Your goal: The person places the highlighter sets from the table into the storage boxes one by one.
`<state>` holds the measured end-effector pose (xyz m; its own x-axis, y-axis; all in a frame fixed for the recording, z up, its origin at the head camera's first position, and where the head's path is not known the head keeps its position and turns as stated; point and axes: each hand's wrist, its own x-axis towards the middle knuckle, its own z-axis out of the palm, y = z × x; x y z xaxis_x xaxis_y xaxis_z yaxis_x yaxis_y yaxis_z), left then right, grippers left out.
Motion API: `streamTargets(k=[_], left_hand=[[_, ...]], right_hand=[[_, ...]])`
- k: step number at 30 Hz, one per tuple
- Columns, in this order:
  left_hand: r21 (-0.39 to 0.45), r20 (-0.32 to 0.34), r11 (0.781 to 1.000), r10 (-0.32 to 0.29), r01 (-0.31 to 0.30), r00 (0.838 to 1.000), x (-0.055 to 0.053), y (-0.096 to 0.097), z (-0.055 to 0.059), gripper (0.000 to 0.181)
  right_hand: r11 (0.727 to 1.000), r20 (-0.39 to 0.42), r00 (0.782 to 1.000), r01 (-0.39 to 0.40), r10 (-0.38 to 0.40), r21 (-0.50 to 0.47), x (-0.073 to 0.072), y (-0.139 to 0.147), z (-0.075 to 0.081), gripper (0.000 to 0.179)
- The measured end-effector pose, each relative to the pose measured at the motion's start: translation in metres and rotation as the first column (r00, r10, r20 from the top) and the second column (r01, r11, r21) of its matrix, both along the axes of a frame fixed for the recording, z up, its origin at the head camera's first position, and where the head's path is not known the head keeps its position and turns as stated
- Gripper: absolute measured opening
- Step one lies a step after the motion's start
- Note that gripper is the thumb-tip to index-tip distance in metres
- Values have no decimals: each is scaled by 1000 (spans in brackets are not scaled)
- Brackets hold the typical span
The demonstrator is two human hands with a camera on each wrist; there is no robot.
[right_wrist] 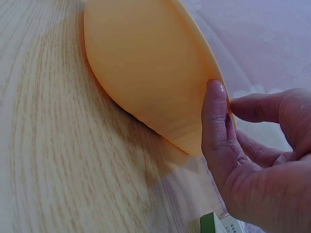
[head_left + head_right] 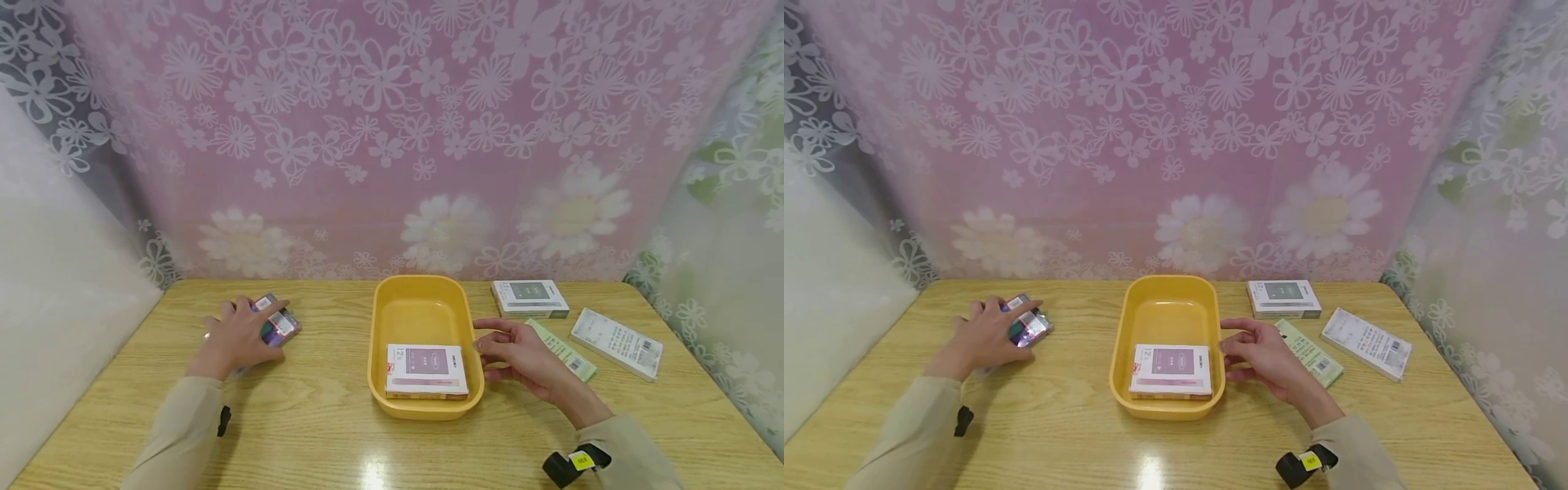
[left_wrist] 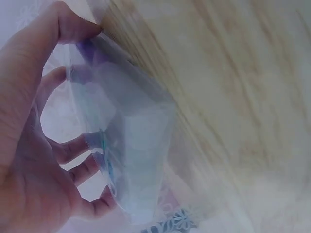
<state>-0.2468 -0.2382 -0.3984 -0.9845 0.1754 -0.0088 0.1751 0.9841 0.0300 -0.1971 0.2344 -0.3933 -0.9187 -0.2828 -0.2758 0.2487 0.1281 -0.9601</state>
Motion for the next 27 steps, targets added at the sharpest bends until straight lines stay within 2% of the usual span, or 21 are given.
streamTargets(k=[5, 16, 22, 27], left_hand=[[-17, -62, 999, -33, 32, 998, 0, 5, -2, 90], [-72, -95, 995, -72, 65, 993, 1, 6, -7, 88], [-59, -157, 995, -95, 87, 983, 5, 6, 2, 89], [-64, -240, 988, -153, 141, 959, 8, 14, 13, 87]], right_hand=[[1000, 1, 1000, 4, -4, 1, 1, -1, 0, 62], [1000, -6, 1000, 2, -2, -3, 1, -2, 0, 64], [1000, -5, 1000, -2, 2, -6, 1, -2, 0, 64], [1000, -6, 1000, 3, -3, -8, 1, -1, 1, 63]])
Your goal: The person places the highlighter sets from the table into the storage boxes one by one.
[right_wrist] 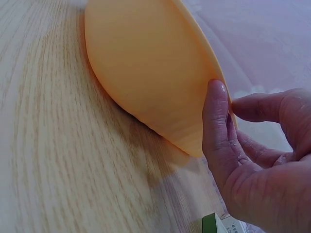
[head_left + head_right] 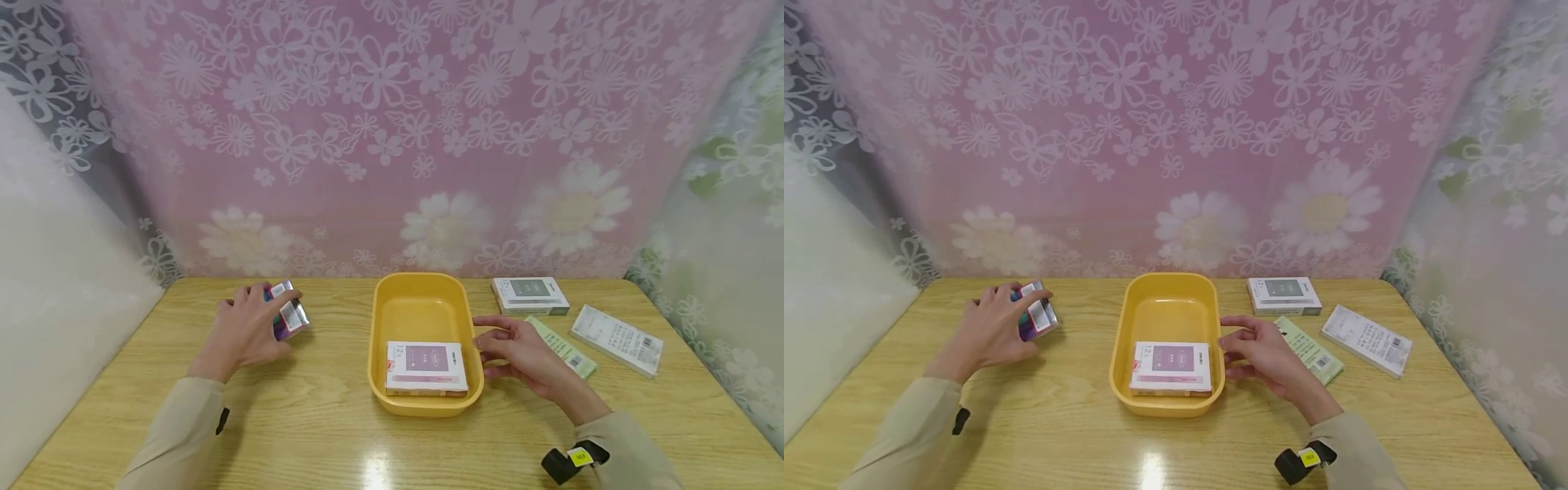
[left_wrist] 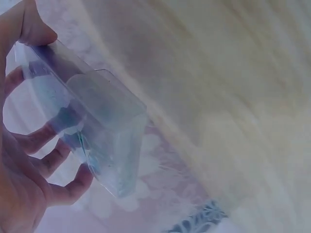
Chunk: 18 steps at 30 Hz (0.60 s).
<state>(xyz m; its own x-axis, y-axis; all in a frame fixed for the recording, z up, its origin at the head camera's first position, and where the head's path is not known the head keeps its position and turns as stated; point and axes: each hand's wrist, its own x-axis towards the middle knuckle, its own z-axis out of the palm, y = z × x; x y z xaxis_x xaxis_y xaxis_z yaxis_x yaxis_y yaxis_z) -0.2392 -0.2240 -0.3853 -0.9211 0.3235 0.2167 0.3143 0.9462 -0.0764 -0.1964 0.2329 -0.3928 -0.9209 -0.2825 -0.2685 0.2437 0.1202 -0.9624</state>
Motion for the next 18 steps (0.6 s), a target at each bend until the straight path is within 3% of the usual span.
streamTargets(k=[8, 18], left_hand=[[27, -86, 996, -82, 85, 993, 6, 20, 18, 84], [50, -115, 989, -136, 142, 984, 10, 37, 27, 86]], right_hand=[[1000, -2, 1000, 1, -1, 4, 0, 0, 1, 63], [1000, 0, 1000, 0, 0, 2, 1, 1, 1, 63]])
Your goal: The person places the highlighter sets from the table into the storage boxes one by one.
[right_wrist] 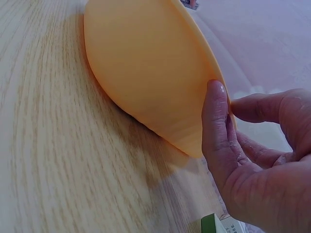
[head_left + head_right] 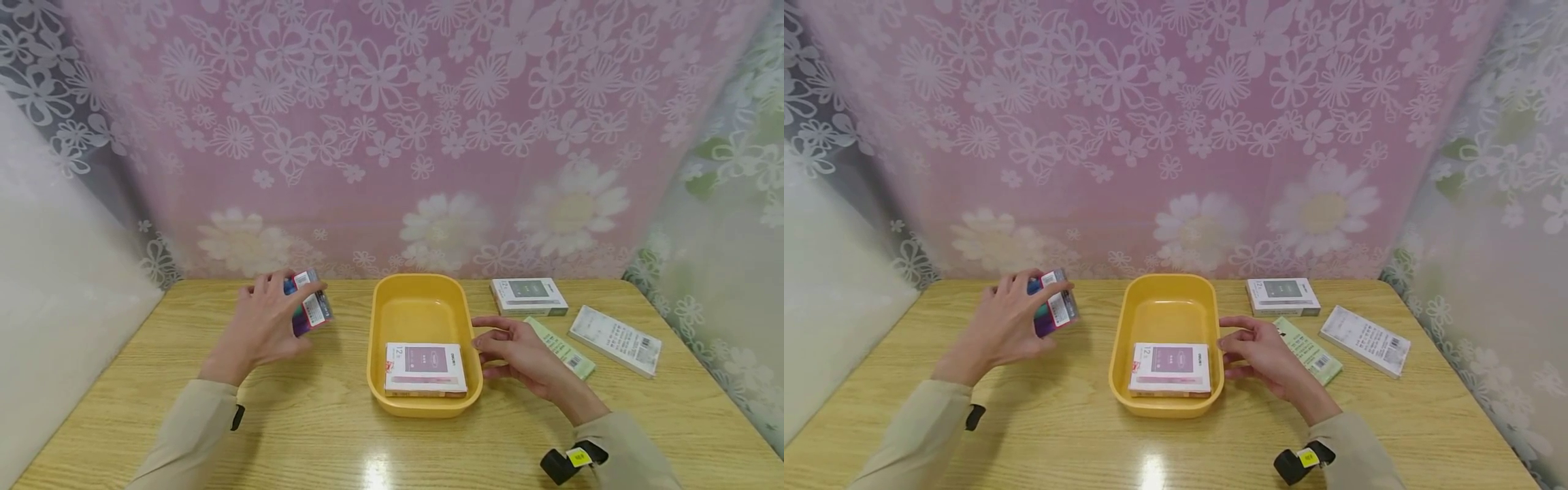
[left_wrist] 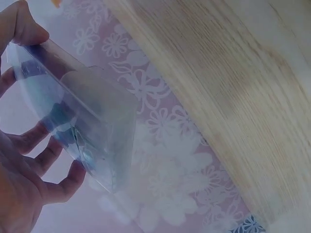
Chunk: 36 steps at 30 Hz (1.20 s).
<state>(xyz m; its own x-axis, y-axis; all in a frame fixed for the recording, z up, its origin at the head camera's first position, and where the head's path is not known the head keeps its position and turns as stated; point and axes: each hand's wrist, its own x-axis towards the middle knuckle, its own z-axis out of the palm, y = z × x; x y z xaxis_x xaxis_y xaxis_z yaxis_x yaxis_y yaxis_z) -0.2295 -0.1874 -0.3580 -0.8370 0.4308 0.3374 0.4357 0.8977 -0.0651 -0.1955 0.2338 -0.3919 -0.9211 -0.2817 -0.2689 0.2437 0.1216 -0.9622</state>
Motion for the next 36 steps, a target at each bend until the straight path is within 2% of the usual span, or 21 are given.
streamTargets(k=[8, 20, 36], left_hand=[[-3, -47, 1000, -32, 31, 998, 2, 8, 2, 84], [35, -32, 997, -73, 74, 997, 4, 22, 6, 86], [72, -71, 988, -133, 138, 989, 1, 43, 10, 84]], right_hand=[[1000, -2, 1000, -1, 1, 6, 0, 0, -1, 63], [1000, -1, 1000, -8, 8, -4, 0, 0, -2, 64], [1000, 3, 1000, -6, 6, -2, -1, 1, -2, 64]])
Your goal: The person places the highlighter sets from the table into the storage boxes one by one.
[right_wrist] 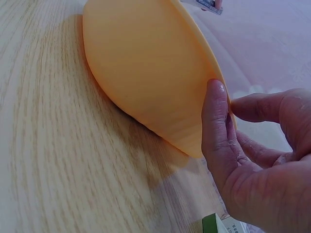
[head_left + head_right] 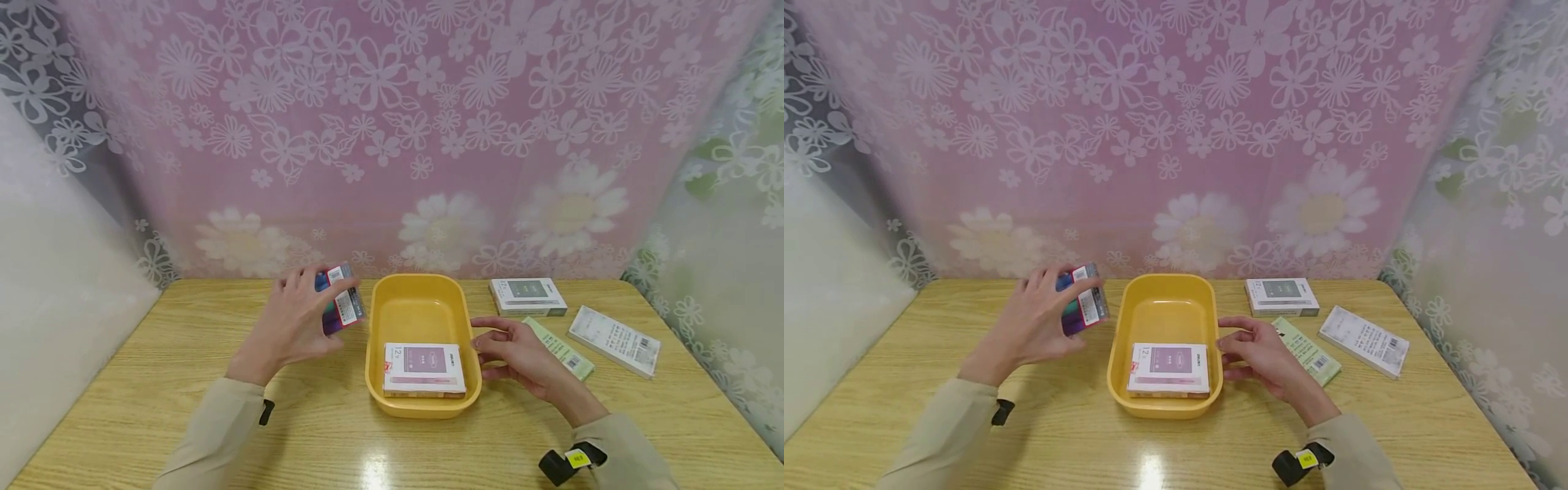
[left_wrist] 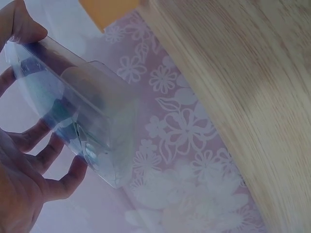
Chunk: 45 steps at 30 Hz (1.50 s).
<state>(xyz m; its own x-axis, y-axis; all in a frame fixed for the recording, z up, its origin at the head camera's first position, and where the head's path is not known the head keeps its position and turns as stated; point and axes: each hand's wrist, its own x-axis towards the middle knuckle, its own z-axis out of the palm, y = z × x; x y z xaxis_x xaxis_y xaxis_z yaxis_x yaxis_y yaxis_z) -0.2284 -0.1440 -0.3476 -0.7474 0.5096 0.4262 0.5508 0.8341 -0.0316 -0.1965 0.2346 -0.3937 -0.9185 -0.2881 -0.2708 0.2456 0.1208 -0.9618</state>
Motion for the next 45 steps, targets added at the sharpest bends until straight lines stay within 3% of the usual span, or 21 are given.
streamTargets(k=[11, 32, 45], left_hand=[[11, -59, 999, -49, 49, 997, -3, 14, 2, 83], [-9, -41, 996, -91, 91, 995, -5, 45, 6, 87], [-23, 17, 994, -103, 103, 995, -8, 65, 10, 91]], right_hand=[[1000, 0, 1000, 10, -10, 7, 0, -1, 1, 63], [1000, 6, 1000, 21, -22, 18, 0, -1, 0, 61], [999, 10, 1000, 24, -24, 27, 0, 0, 0, 61]])
